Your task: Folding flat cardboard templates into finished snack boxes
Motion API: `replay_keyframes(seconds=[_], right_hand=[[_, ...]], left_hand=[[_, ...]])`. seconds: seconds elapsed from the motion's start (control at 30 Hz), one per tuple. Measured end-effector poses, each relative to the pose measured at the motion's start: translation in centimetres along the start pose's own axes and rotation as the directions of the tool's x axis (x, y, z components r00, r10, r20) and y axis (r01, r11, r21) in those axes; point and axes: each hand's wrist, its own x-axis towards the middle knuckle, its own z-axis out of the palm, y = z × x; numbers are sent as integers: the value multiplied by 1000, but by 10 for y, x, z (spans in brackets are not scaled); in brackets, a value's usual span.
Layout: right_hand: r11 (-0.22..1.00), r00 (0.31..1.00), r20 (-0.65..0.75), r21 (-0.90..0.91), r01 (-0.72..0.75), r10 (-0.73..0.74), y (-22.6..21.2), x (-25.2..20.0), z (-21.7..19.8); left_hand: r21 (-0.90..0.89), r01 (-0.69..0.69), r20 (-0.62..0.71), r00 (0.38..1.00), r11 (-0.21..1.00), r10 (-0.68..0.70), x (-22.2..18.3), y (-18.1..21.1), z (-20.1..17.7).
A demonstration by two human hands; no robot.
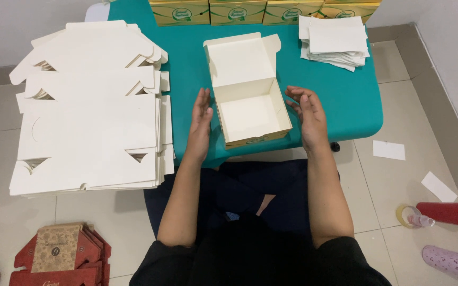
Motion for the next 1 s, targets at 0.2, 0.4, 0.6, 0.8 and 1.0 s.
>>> replay_keyframes(seconds=[0.2,0.4,0.6,0.8,1.0], right_hand=[[938,996,29,336,-88,84,-8,-10,-20],[930,998,61,366,-22,0,-7,-17,-27],[934,992,-15,337,-115,128,0,-10,-33],[846,916,148,353,-400,372,1,40,-18],[883,892,60,127,-452,448,-8,75,6]], left_hand=[[-64,-19,-1,1000,998,19,0,-1,-1],[-95,-21,1,1000,995,21,-1,2,0],[-98,-16,7,1000,995,17,0,3,1],[-96,-26,15,1000,995,27,0,-8,-1],[53,67,-58,996,996,-64,1,23,15]])
